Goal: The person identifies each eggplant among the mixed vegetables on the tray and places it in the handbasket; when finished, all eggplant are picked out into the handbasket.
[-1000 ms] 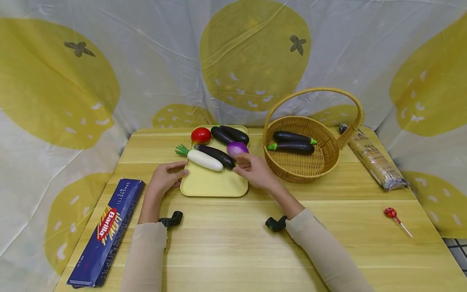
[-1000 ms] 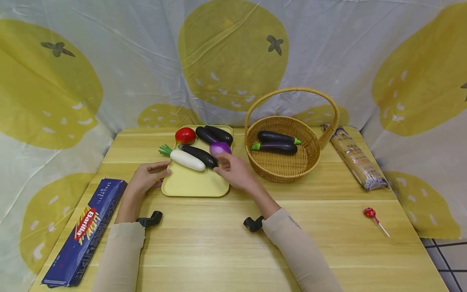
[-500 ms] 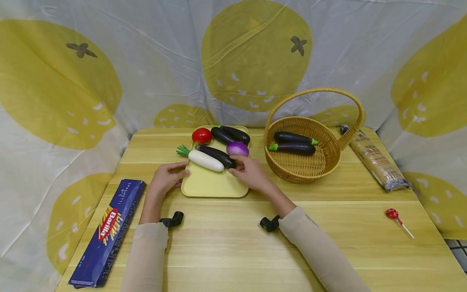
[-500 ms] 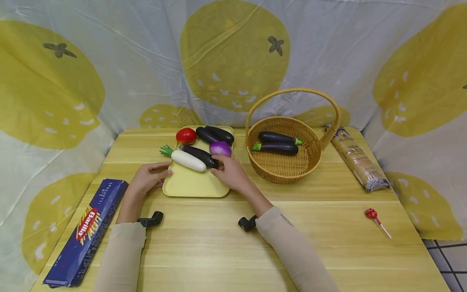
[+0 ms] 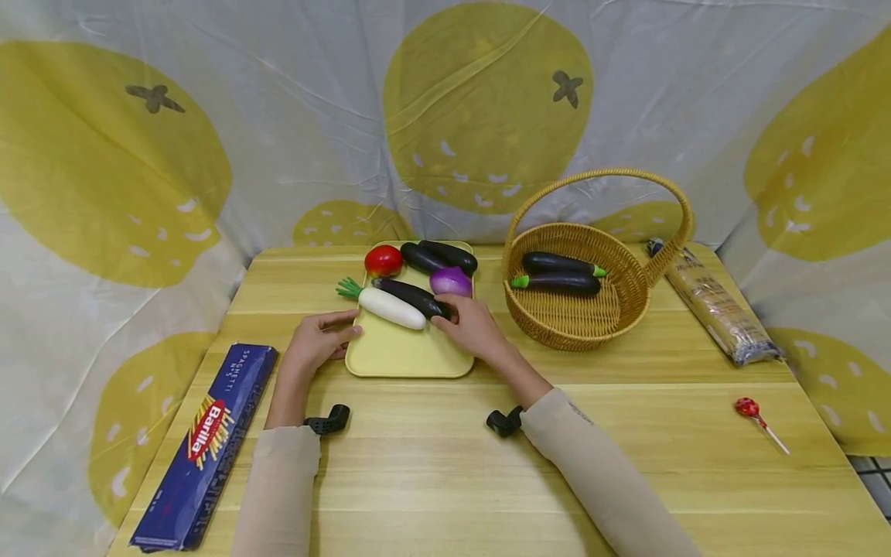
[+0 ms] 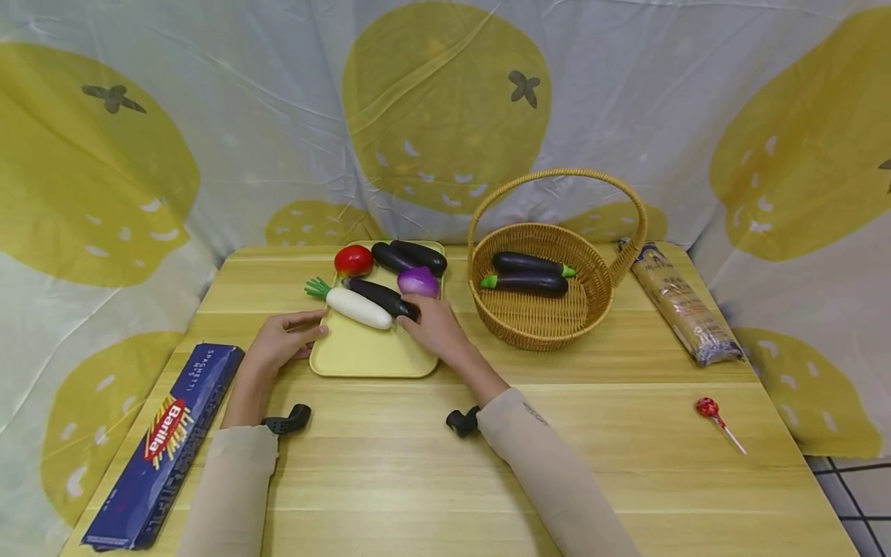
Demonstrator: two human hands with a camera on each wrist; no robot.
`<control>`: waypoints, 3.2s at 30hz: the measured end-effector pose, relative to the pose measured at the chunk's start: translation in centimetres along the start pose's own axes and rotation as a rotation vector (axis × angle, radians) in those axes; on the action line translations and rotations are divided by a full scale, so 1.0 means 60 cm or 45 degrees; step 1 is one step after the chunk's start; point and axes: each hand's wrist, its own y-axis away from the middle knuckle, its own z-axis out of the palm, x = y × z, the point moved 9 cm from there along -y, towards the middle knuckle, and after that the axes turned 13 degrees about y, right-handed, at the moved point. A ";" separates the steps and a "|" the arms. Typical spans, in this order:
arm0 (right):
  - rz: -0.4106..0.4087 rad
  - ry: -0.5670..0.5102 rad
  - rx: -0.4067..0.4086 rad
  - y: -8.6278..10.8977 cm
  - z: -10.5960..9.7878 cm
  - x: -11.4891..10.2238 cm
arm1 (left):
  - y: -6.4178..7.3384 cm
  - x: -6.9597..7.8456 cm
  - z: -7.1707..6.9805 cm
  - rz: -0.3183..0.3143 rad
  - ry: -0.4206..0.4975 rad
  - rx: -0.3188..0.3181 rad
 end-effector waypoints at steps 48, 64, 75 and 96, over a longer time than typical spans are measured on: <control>-0.066 -0.210 0.097 0.084 -0.140 -0.006 | -0.002 -0.001 -0.002 0.011 -0.012 0.015; -0.061 -0.218 0.146 0.134 -0.251 0.090 | 0.001 0.002 0.005 0.011 0.014 0.007; 0.121 -0.179 0.079 0.170 -0.303 0.192 | -0.001 -0.001 0.000 0.009 0.015 0.019; 0.154 0.090 0.054 0.176 -0.315 0.286 | -0.002 -0.004 0.001 -0.004 0.039 0.017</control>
